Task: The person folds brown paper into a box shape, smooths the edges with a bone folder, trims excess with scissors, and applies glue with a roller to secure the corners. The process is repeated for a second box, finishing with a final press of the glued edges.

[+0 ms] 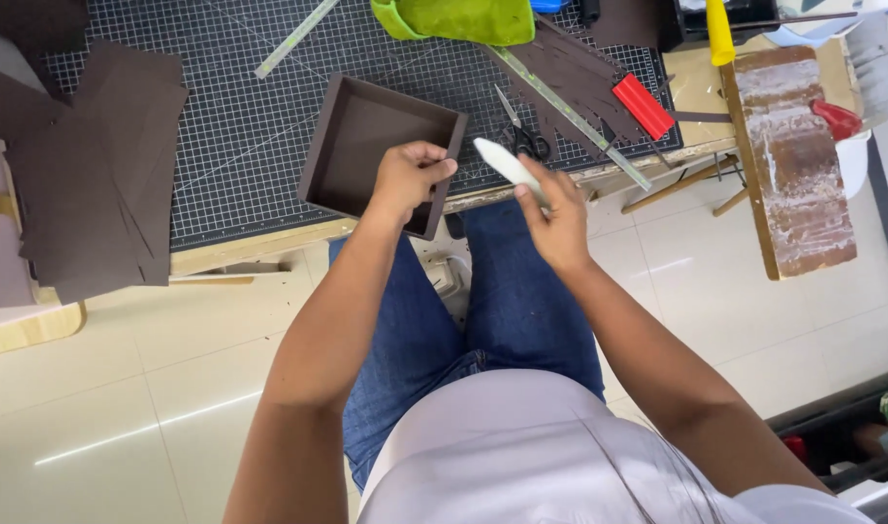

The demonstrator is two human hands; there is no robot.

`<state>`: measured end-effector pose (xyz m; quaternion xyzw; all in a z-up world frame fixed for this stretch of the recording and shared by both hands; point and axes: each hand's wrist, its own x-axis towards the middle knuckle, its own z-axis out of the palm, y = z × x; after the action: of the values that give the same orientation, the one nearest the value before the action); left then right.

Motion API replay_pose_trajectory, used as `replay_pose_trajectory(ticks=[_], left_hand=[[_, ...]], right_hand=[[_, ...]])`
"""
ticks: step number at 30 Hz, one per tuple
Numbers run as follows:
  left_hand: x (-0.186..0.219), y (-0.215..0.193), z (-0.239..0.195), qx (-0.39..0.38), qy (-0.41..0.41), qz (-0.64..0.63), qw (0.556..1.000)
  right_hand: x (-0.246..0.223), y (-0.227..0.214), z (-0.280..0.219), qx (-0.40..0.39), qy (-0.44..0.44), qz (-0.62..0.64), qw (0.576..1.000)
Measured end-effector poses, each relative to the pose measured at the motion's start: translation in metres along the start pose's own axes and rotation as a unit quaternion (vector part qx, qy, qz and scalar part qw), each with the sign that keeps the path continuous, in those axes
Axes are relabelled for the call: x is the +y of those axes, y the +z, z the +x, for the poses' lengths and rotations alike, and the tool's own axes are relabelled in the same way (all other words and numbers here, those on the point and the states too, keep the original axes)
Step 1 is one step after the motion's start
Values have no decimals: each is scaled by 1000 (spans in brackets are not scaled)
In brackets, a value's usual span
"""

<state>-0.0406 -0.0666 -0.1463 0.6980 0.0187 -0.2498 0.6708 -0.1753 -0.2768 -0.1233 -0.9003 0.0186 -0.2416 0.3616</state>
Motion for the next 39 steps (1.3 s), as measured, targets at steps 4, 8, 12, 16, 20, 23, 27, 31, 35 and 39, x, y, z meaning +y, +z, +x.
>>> replay_pose_trajectory(ticks=[4,8,12,16,20,23,27,31,35,39], left_hand=[[4,-5,3,-18,-27,-26,999],[6,-6,1,-26,-61,-45,997],[12,-8,-1,-36,-71,-59,995],[8,-8,4,-32,-71,-64,995],[9,-4,14,-7,-48,-77,996],[6,-1,23,6,-44,-92,995],[10,-1,19,10,-44,-124,991],[-17,0,39,11,-48,-135,990],[-12,3,44,48,-10,-127,991],[-2,15,49,119,35,-131,984]], right_hand=[[18,27,-1,-8,-55,-14,998],[29,40,29,-3,-106,-81,991],[53,46,71,32,-139,-156,977],[29,31,47,26,-123,-73,989],[28,32,24,-43,-205,-22,978],[24,30,25,-48,-193,-12,980],[13,22,4,-109,-194,34,974],[5,15,11,-119,-179,9,977],[-6,12,3,-142,-162,57,975],[0,0,-14,-121,42,187,974]])
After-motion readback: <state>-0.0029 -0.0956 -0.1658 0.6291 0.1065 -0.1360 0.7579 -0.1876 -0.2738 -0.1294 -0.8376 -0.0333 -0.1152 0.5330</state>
